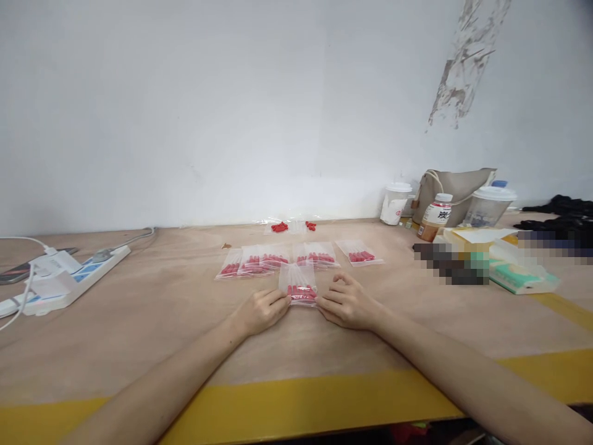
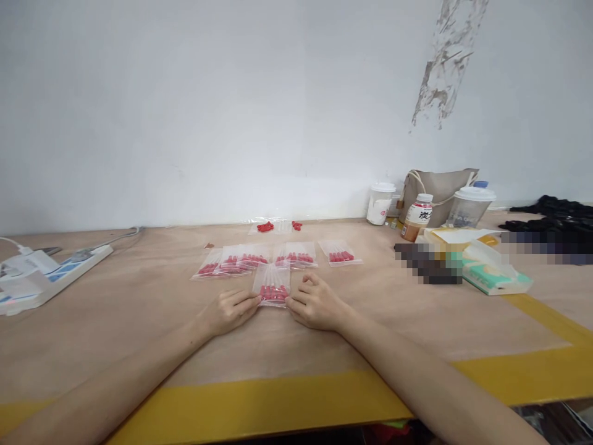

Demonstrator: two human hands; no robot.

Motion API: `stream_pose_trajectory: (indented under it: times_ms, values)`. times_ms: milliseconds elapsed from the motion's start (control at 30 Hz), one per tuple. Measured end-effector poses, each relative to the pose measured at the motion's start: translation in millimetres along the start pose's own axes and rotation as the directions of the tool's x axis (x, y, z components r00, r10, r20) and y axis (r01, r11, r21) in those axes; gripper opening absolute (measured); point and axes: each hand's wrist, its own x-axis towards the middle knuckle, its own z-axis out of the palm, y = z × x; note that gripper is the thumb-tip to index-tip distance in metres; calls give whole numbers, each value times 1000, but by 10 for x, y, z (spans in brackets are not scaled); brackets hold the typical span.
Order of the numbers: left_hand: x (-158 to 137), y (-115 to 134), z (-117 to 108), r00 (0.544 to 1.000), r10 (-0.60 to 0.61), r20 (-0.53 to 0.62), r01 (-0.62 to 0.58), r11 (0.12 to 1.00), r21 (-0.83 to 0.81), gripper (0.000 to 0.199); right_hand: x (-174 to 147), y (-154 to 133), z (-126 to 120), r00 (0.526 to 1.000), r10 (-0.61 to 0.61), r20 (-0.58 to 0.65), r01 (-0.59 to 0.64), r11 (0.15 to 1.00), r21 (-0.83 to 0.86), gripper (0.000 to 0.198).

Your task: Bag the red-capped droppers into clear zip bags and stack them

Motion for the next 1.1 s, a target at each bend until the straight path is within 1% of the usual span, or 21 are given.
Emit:
stream_pose_trajectory:
  times_ms: [67, 133, 300, 400, 533, 633, 800, 967, 1100]
  values:
    - [-3, -1, 2, 1000, -23, -16, 23, 1000, -17, 15, -10, 5, 6, 1000, -13, -15, 12, 998, -56, 15]
    - [-5, -10, -3, 1000, -20, -18, 20, 1000, -23, 15, -19, 9, 24, 999, -23, -32, 20, 996, -87, 16]
    - [51, -31, 15, 1000, 30, 1, -30, 999, -22, 8, -20, 28, 75, 999, -25, -26, 23, 997, -77, 21]
    - [145, -8, 99, 999, 45, 20, -44, 998, -49, 7, -11, 37, 104, 1000, 8, -13, -9, 998, -67, 26]
    - [267, 47, 261, 996, 81, -22, -82, 995, -65, 8, -11, 44, 143, 999, 34, -19, -35, 997, -67, 27]
    - [308, 65, 332, 994, 99, -42, -101, 993, -58, 8, -11, 47, 158, 998, 50, -26, -52, 995, -80, 24]
    - [291, 51, 325, 992, 103, -72, -107, 993, -54, 7, 24, 23, 147, 998, 33, -59, -39, 992, -118, 20]
    - [250, 37, 282, 993, 77, -89, -81, 996, -43, 8, 64, -13, 110, 991, 95, -92, -106, 988, -116, 19]
    - [247, 33, 285, 992, 95, -81, -97, 995, -19, 11, 78, -15, 88, 987, 116, -111, -129, 985, -115, 17]
